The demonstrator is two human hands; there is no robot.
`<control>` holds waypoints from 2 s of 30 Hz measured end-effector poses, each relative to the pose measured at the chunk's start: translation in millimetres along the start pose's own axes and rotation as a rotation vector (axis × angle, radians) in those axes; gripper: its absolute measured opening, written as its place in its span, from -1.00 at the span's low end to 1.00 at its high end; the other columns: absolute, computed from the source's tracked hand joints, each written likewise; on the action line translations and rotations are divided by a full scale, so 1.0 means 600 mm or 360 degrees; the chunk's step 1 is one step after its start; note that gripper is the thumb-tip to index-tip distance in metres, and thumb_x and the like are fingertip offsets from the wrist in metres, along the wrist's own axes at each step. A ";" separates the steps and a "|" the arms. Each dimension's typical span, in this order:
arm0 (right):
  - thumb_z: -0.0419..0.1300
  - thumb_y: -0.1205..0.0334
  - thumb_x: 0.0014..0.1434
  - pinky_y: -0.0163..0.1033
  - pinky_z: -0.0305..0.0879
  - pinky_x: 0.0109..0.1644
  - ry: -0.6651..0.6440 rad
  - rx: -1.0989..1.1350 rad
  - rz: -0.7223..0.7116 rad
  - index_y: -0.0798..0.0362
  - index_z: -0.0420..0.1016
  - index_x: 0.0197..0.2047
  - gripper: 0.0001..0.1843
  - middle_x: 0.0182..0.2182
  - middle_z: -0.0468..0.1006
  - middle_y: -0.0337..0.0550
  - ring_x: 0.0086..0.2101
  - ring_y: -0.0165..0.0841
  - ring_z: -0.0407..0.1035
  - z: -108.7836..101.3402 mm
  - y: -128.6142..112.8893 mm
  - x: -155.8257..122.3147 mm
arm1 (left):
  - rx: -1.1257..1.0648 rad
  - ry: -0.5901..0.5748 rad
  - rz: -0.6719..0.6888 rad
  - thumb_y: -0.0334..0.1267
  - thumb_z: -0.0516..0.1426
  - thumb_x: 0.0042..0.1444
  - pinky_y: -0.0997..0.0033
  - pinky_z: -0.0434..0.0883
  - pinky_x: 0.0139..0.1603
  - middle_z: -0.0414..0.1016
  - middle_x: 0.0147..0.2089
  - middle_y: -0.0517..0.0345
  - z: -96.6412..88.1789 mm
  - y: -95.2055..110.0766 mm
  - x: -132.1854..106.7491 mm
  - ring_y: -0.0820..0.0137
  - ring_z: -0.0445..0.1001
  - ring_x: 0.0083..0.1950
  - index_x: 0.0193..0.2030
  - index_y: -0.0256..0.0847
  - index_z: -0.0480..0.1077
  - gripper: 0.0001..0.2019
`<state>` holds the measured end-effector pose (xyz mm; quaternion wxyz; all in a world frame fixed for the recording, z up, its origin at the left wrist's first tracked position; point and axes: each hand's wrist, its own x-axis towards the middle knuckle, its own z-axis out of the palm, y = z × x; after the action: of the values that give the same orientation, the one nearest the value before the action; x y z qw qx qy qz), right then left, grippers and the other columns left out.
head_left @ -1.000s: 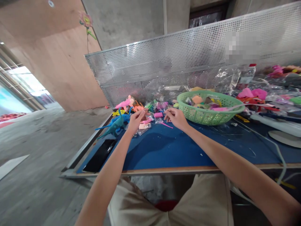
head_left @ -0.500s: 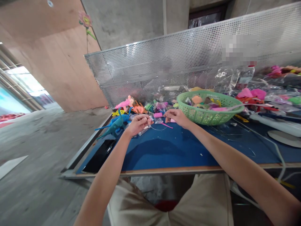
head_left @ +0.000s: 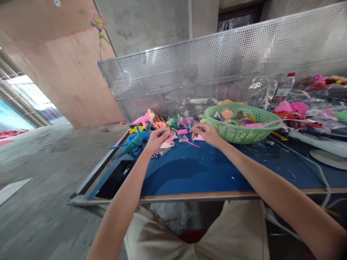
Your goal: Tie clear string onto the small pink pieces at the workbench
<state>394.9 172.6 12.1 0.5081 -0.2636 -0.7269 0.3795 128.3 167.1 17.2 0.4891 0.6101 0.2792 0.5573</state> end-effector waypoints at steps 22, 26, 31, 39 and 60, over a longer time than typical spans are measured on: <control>0.25 -0.05 0.29 -0.20 0.36 -0.19 -0.0409 0.0818 0.0179 0.05 0.35 -0.48 -0.57 -0.58 0.33 -0.30 -0.48 -0.40 0.34 0.014 0.020 -0.006 | -0.0397 -0.0388 -0.0396 -0.04 0.21 0.23 0.56 0.15 -0.56 -0.12 -0.58 0.37 0.014 -0.009 -0.005 0.58 -0.05 -0.60 -0.58 -0.18 -0.01 -0.46; 0.30 -0.03 0.24 -0.20 0.38 -0.24 -0.0299 0.0880 0.0227 0.03 0.28 -0.52 -0.55 -0.61 0.21 -0.37 -0.56 -0.45 0.23 0.014 0.027 -0.004 | -0.0323 -0.0416 -0.0408 0.00 0.14 0.28 0.52 0.15 -0.56 -0.12 -0.61 0.35 0.012 -0.018 -0.004 0.55 -0.04 -0.60 -0.61 -0.17 -0.04 -0.44; 0.33 -0.13 0.16 -0.19 0.44 -0.25 -0.0176 0.0632 0.0323 0.04 0.33 -0.52 -0.52 -0.60 0.38 -0.30 -0.51 -0.40 0.37 0.010 0.040 -0.005 | -0.0099 -0.0551 -0.0321 0.03 0.14 0.27 0.44 0.28 -0.50 -0.04 -0.66 0.33 0.012 -0.020 -0.009 0.54 0.01 -0.62 -0.65 -0.17 0.02 -0.43; 0.29 0.00 0.21 -0.08 0.49 -0.05 -0.0182 0.0028 0.0226 0.01 0.58 -0.09 -0.70 -0.28 0.68 -0.12 -0.27 -0.27 0.57 0.011 0.041 -0.007 | 0.0414 -0.0323 -0.0043 0.25 0.08 0.23 0.42 0.39 -0.41 0.05 -0.63 0.41 0.014 -0.017 -0.009 0.53 0.06 -0.61 -0.14 -0.25 0.44 -0.48; 0.22 0.26 0.25 0.11 0.22 0.28 -0.0905 -0.1023 -0.0203 -0.14 0.65 0.02 -0.70 0.16 0.53 -0.14 0.15 -0.11 0.35 -0.073 -0.036 -0.039 | 0.1593 -0.1091 0.0038 -0.01 0.40 -0.06 0.11 0.24 0.34 0.40 0.32 -0.05 0.026 0.067 -0.074 0.02 0.36 0.31 0.19 -0.08 0.49 -0.37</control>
<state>444.0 154.3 25.8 0.2022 -0.2481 -0.9339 0.1593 125.3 108.6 37.1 0.1984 0.9139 0.3270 0.1356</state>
